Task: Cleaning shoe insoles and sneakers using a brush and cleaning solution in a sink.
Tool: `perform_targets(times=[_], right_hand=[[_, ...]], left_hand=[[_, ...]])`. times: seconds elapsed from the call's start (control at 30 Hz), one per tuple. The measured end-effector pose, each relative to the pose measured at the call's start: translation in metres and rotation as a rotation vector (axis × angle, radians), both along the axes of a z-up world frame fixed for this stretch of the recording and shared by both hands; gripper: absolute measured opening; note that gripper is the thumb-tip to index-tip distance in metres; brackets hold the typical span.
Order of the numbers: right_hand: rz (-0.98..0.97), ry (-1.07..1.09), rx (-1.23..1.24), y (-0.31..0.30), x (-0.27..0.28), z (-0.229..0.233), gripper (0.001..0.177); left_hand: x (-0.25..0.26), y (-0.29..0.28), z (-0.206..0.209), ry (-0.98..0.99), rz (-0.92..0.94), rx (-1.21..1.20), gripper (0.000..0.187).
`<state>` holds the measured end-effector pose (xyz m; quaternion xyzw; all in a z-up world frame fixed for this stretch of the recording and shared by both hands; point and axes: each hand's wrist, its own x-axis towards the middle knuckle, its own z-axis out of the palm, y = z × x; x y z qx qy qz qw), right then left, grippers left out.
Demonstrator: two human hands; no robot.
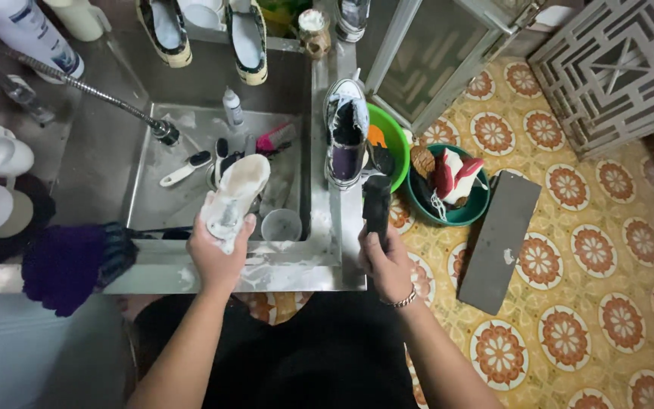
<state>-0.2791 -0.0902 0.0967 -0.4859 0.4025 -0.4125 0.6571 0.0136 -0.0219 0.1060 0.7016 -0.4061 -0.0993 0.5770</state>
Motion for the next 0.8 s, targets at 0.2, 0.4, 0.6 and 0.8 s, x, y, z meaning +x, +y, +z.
perform_targets(times=[0.2,0.4,0.6,0.8], right_hand=[[-0.161,0.0,-0.386,0.006,-0.004,0.034,0.031],[-0.18,-0.01,-0.415,0.015,-0.032,0.016,0.043],[0.078,0.552,-0.175,0.027,-0.017,0.03,0.032],[0.238,0.451,-0.212,0.012,-0.017,-0.017,0.041]], left_hand=[[-0.003,0.004,0.001,-0.018,0.014,-0.015,0.072],[-0.002,0.004,-0.013,0.061,0.001,-0.069,0.071],[-0.004,0.001,-0.001,0.004,0.042,-0.019,0.069],[0.0,0.001,0.0,-0.047,0.016,-0.002,0.067]])
